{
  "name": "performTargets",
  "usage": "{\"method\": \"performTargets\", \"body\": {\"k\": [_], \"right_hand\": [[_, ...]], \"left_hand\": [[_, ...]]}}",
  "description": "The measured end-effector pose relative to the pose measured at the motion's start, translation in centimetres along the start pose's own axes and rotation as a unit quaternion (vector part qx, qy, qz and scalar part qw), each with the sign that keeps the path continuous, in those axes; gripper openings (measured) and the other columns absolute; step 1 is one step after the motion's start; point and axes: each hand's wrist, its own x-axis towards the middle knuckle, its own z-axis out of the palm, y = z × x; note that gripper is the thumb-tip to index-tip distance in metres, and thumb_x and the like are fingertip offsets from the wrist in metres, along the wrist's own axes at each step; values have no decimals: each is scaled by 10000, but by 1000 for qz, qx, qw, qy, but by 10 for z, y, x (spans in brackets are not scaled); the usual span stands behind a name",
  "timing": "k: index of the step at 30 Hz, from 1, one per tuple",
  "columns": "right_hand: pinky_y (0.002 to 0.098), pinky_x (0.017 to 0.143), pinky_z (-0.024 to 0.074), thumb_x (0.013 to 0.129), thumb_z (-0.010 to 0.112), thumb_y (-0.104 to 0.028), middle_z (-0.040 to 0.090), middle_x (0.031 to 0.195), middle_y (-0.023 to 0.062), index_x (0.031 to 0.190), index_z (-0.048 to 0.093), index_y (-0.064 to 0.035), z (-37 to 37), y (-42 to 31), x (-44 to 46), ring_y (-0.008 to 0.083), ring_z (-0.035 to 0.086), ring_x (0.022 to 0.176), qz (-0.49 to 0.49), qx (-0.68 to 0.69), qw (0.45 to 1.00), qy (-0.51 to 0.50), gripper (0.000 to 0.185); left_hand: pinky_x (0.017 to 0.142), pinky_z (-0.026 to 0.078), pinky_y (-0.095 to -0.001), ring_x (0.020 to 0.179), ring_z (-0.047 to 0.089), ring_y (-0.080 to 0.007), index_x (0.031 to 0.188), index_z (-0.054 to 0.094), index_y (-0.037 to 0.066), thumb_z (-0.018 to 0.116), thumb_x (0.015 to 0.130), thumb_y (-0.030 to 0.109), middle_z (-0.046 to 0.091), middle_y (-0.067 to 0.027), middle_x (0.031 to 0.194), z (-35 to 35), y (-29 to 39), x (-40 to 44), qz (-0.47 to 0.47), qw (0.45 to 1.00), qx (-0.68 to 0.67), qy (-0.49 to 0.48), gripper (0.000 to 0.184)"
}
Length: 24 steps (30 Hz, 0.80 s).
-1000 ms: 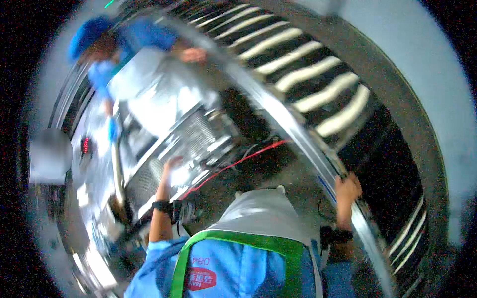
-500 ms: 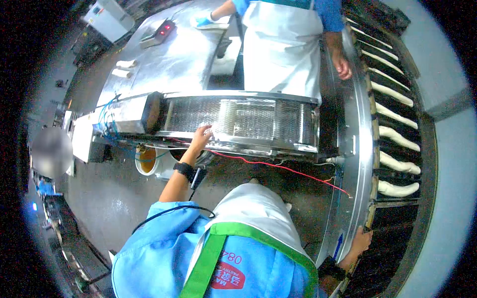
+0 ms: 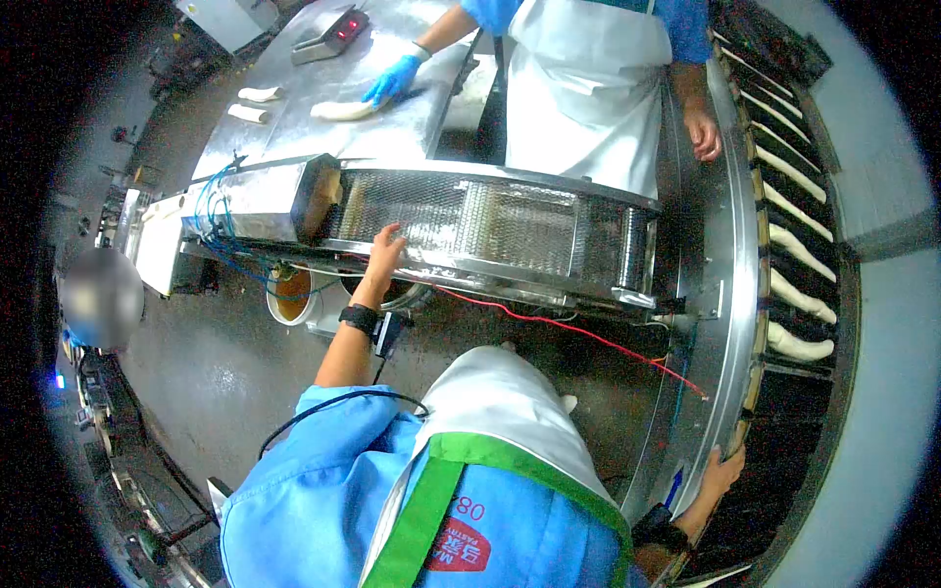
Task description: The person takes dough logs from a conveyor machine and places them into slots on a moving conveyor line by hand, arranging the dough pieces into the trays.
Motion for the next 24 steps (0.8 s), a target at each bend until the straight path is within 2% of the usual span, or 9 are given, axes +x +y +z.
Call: {"method": "performTargets", "body": {"k": [6, 7, 8, 9, 15, 16, 19, 20, 24], "right_hand": [[397, 918, 265, 748, 547, -283, 326, 1225, 187, 1229, 290, -33, 16, 34, -1, 337, 306, 1128, -43, 34, 998, 21, 600], [409, 912, 267, 750, 548, -278, 347, 1209, 185, 1226, 298, -42, 17, 32, 1, 338, 309, 1121, -48, 46, 998, 23, 587], [409, 912, 267, 750, 548, -278, 347, 1209, 185, 1226, 298, -42, 16, 34, 0, 338, 309, 1121, -42, 45, 998, 24, 587], [401, 910, 272, 731, 570, -241, 353, 1204, 186, 1219, 307, -38, 10, 32, -1, 338, 314, 1117, -58, 32, 998, 14, 590], [350, 909, 299, 662, 621, -120, 437, 1142, 150, 1154, 398, -35, -15, 15, -17, 293, 402, 1059, -95, 43, 993, 53, 548], [348, 904, 307, 665, 617, -134, 438, 1135, 157, 1157, 390, -42, -25, 3, -23, 288, 408, 1057, -25, -19, 999, 36, 550], [383, 924, 271, 678, 601, -226, 409, 1157, 171, 1160, 382, -48, -40, 19, -51, 309, 372, 1084, -73, 32, 993, 86, 559], [388, 888, 316, 626, 627, -286, 454, 1092, 160, 1130, 410, -52, -24, 41, -51, 303, 419, 1014, -110, 12, 981, 160, 597], [437, 891, 298, 659, 617, -270, 370, 1174, 167, 1160, 368, -48, -46, 50, -73, 338, 346, 1072, 20, 15, 994, 105, 602]], "left_hand": [[776, 394, -359, 915, 491, -303, 1042, 470, 5, 569, 690, 245, 510, -195, 991, -19, -25, 42, -69, 986, -122, 95, 437], [758, 408, -342, 877, 520, -294, 1027, 472, -15, 565, 692, 244, 530, -197, 977, -25, -1, 40, -163, 952, -213, 145, 433], [775, 403, -363, 913, 513, -309, 1030, 470, -19, 549, 699, 280, 517, -211, 1013, -42, -18, 65, -181, 976, -102, 66, 454], [789, 395, -389, 952, 493, -333, 1035, 466, -20, 514, 723, 345, 509, -218, 1026, -41, -73, 109, -198, 976, -11, 94, 482], [778, 392, -366, 910, 489, -299, 962, 504, 14, 472, 734, 320, 512, -173, 988, -60, -81, 120, -39, 997, -53, 27, 383], [773, 395, -364, 901, 491, -296, 959, 504, 14, 470, 737, 316, 512, -171, 980, -57, -72, 114, -25, 996, -82, 0, 376], [756, 402, -356, 873, 496, -288, 948, 504, 15, 464, 744, 302, 514, -162, 956, -43, -44, 96, -34, 985, -160, -52, 355], [750, 405, -354, 863, 497, -285, 945, 505, 15, 462, 746, 298, 514, -159, 948, -34, -31, 87, -39, 982, -172, -67, 348], [728, 415, -345, 826, 504, -273, 932, 505, 15, 454, 756, 280, 517, -148, 916, -19, 28, 40, -47, 976, -192, -92, 321]]}}
